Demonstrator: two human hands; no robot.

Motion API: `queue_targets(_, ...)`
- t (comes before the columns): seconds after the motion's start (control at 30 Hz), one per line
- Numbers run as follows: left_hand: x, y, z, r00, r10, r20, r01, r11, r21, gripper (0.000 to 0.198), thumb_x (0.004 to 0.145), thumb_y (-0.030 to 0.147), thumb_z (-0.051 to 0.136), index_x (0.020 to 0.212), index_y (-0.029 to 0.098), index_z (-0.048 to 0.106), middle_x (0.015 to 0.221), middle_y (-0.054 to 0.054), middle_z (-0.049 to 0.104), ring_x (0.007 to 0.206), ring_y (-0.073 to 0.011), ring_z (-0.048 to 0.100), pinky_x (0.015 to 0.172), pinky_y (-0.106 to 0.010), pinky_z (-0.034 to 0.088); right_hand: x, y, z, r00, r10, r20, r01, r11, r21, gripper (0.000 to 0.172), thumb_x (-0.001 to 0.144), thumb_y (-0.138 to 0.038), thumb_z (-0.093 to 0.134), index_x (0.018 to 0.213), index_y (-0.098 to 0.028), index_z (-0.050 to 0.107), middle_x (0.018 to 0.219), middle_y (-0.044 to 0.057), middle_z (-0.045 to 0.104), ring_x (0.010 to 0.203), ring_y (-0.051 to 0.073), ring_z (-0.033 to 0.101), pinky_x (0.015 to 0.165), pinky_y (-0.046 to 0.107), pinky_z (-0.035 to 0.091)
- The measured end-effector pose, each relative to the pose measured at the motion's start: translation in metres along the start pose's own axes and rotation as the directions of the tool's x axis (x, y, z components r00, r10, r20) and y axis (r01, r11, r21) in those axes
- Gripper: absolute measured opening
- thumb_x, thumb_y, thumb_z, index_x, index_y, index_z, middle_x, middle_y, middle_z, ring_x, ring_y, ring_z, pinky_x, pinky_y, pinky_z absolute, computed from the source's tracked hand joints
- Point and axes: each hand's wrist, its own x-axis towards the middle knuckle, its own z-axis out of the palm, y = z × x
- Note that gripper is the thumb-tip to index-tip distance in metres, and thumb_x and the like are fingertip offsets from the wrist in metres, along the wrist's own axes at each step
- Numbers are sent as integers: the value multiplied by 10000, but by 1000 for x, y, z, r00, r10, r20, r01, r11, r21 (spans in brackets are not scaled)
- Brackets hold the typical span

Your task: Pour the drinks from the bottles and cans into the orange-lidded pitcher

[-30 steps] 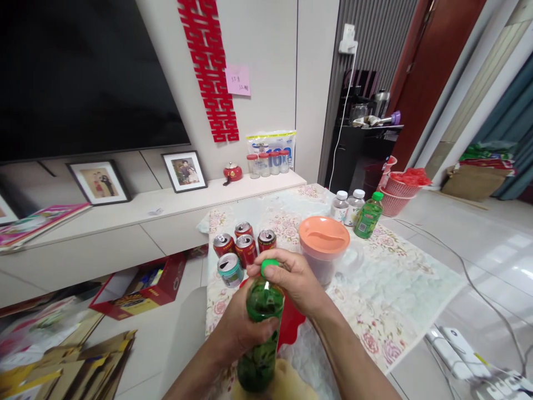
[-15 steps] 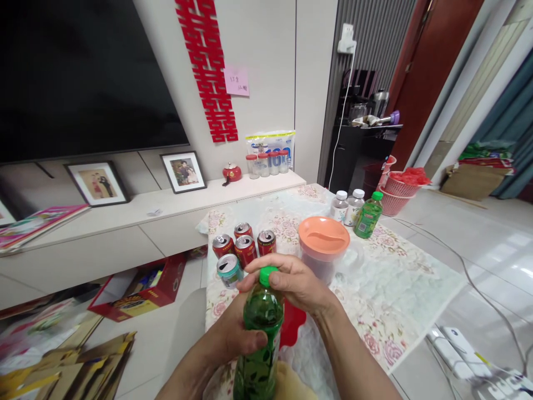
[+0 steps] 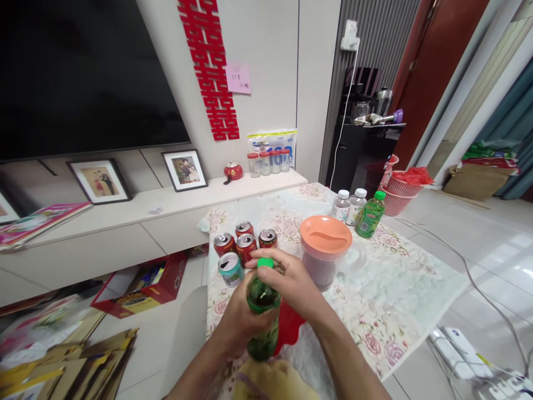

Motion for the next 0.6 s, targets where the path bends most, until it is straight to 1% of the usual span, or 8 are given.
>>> queue_targets(0.1,-1,1,-7,969,5,247,34,988,-153,404,607,255,738,971,214,567,761,58,533,672,-124,454,602,-252,374,0,-5,-11,988,47,146,-53,998,42,584,865,-647,800,1257,-216,768,1159,143,815,1063,254,775,894,386,607)
queue_targets(0.17,-2,2,-7,960,-4,279,59,980,-188,397,604,256,728,961,207,562,759,63,504,678,-118,419,601,-250,353,-1,-6,-14,989,45,144,-52,998,44,595,836,-663,814,1213,-204,778,1099,148,822,1027,265,784,851,390,618)
queue_targets(0.23,-4,3,-3,978,-21,208,51,989,-142,394,606,254,708,964,212,552,778,54,521,696,-131,447,624,-262,386,-1,-4,-12,995,25,98,-28,999,26,585,832,-670,809,1179,-200,782,1063,143,825,1011,269,787,849,400,626)
queue_targets(0.3,-4,4,4,996,-40,76,43,998,-35,428,621,271,713,1014,215,554,826,29,587,736,-169,529,667,-292,441,0,-2,-7,999,-2,38,3,1000,-13,565,850,-659,793,1184,-204,781,1064,138,825,1019,269,786,879,416,629)
queue_targets(0.37,-3,4,10,995,-59,-76,65,995,73,469,632,314,739,1053,216,557,894,-14,664,803,-227,620,721,-336,485,2,0,0,999,-35,-23,33,997,-75,542,879,-641,768,1206,-209,778,1085,135,823,1031,271,784,911,432,629)
queue_targets(0.43,-2,3,13,981,-65,-183,89,988,127,485,617,345,762,1040,219,560,937,-48,704,854,-272,671,765,-372,508,2,2,5,994,-73,-80,60,986,-159,521,913,-618,734,1239,-214,770,1128,136,819,1060,278,779,939,446,627)
queue_targets(0.5,0,1,13,978,-47,-201,69,992,107,503,596,355,775,1031,220,562,940,-50,711,863,-277,684,788,-382,522,-2,2,7,983,-121,-135,82,962,-260,503,949,-579,698,1303,-225,746,1231,137,798,1158,285,752,1017,461,602)
queue_targets(0.6,2,-4,7,989,-56,-135,53,998,-24,491,631,397,774,1035,221,557,854,4,671,773,-220,642,731,-345,520,-22,2,1,944,-224,-244,99,893,-438,473,994,-510,662,1388,-250,689,1436,126,710,1367,272,637,1180,449,490)
